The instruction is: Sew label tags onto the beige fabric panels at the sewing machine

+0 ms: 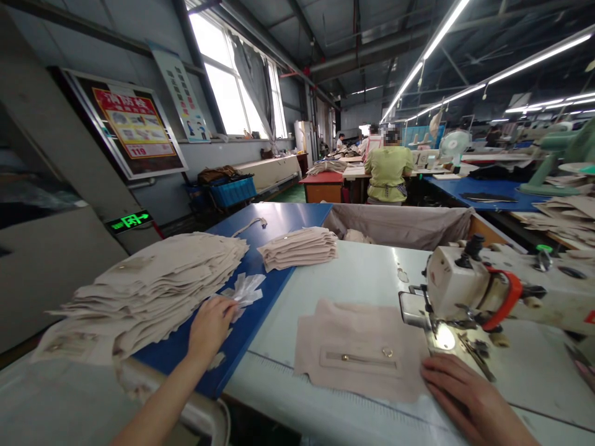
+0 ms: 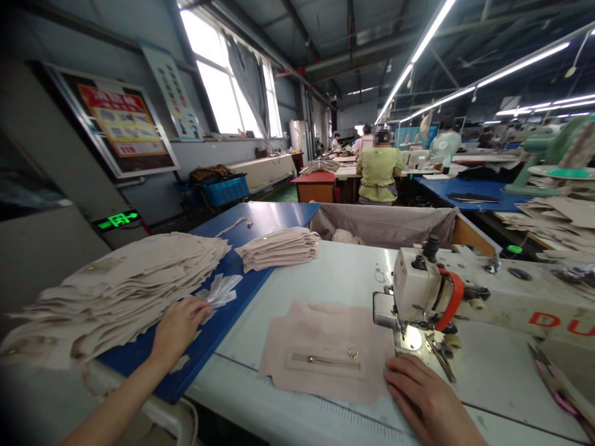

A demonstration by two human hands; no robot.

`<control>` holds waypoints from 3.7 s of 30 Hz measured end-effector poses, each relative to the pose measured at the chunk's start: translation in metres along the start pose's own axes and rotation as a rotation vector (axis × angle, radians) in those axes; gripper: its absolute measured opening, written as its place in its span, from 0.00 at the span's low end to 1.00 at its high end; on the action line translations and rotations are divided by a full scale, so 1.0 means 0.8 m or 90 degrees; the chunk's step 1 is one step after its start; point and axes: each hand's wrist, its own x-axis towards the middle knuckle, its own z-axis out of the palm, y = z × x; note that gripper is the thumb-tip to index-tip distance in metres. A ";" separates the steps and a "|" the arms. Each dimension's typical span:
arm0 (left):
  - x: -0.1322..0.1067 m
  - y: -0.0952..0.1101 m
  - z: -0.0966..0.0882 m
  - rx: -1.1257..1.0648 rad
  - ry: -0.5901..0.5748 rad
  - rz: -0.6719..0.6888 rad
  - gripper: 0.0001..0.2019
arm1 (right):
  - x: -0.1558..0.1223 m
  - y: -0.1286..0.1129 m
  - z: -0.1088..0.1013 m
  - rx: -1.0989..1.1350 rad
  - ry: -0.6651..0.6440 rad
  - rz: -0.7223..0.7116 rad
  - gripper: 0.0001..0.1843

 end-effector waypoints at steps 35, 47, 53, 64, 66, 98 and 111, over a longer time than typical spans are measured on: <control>-0.060 0.373 0.071 -0.135 -0.088 0.601 0.12 | 0.008 -0.026 -0.002 0.028 -0.055 0.110 0.17; -0.048 0.388 0.057 -0.119 -0.231 0.678 0.16 | 0.008 -0.032 -0.007 0.008 -0.049 0.097 0.10; -0.047 0.393 0.068 -0.163 -0.189 0.716 0.13 | 0.009 -0.033 -0.009 0.008 -0.053 0.105 0.09; -0.043 0.389 0.094 -0.199 -0.053 0.802 0.14 | 0.011 -0.033 -0.012 0.014 -0.077 0.121 0.10; -0.044 0.389 0.097 -0.203 -0.057 0.798 0.14 | 0.011 -0.033 -0.013 0.014 -0.082 0.124 0.10; -0.047 0.388 0.095 -0.213 -0.053 0.802 0.14 | 0.024 -0.011 -0.020 -0.023 -0.098 0.204 0.08; -0.062 0.378 0.091 -0.266 -0.082 0.713 0.17 | 0.036 0.008 -0.024 -0.074 -0.167 0.154 0.06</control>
